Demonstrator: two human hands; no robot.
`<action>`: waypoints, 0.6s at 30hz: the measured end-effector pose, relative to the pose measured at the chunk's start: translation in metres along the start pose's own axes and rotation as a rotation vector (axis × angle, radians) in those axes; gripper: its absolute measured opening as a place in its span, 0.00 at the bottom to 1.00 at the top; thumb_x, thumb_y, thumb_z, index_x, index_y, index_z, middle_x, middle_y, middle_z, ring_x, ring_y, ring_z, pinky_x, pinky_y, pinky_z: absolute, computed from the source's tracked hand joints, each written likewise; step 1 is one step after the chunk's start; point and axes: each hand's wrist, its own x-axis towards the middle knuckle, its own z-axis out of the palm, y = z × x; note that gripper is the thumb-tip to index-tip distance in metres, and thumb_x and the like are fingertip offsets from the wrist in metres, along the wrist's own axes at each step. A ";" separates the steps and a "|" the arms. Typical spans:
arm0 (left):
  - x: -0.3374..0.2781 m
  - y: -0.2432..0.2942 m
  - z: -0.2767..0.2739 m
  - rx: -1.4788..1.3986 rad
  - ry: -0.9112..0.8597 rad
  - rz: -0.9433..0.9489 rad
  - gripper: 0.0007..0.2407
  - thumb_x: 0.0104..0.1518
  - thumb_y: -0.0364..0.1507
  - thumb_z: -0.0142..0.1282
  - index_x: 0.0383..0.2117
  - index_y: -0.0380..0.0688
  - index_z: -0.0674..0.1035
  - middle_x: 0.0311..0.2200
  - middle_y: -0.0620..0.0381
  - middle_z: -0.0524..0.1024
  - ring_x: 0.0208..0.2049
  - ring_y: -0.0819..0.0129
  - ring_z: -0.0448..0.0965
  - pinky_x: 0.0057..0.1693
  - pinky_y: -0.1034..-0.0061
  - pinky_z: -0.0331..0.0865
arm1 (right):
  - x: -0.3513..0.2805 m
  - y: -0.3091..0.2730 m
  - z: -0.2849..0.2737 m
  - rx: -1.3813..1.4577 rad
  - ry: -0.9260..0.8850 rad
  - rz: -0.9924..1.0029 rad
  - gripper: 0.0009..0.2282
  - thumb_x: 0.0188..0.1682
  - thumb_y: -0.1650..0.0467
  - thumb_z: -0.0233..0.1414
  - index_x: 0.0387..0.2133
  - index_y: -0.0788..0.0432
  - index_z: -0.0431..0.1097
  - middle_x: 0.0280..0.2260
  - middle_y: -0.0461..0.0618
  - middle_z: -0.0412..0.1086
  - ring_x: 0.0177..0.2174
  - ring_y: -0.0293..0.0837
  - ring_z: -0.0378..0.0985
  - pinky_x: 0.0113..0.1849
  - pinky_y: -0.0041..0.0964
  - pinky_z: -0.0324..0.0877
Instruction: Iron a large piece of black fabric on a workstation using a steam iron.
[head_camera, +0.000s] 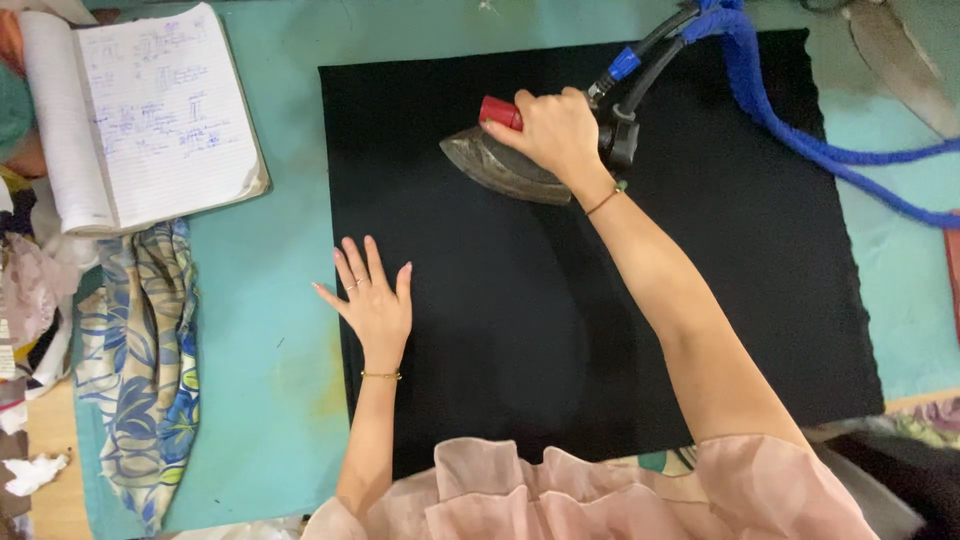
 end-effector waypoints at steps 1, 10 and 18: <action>-0.002 -0.001 0.002 0.005 0.015 -0.010 0.29 0.71 0.49 0.40 0.70 0.41 0.67 0.74 0.43 0.53 0.75 0.51 0.46 0.71 0.33 0.27 | 0.007 0.006 0.008 -0.014 0.004 0.003 0.28 0.55 0.45 0.51 0.20 0.55 0.71 0.10 0.47 0.64 0.13 0.44 0.70 0.26 0.38 0.68; -0.010 0.025 -0.021 0.003 0.010 -0.068 0.29 0.70 0.48 0.42 0.69 0.40 0.67 0.73 0.41 0.54 0.75 0.46 0.46 0.70 0.32 0.28 | 0.055 0.040 0.048 0.014 0.026 -0.001 0.29 0.56 0.43 0.49 0.24 0.56 0.76 0.14 0.51 0.70 0.16 0.49 0.76 0.26 0.42 0.72; -0.076 0.059 -0.029 0.012 -0.049 -0.062 0.29 0.68 0.49 0.43 0.68 0.41 0.67 0.72 0.43 0.55 0.74 0.46 0.48 0.70 0.32 0.29 | 0.050 0.032 0.047 0.151 -0.129 0.114 0.30 0.55 0.44 0.48 0.26 0.58 0.77 0.17 0.55 0.73 0.19 0.53 0.79 0.25 0.45 0.73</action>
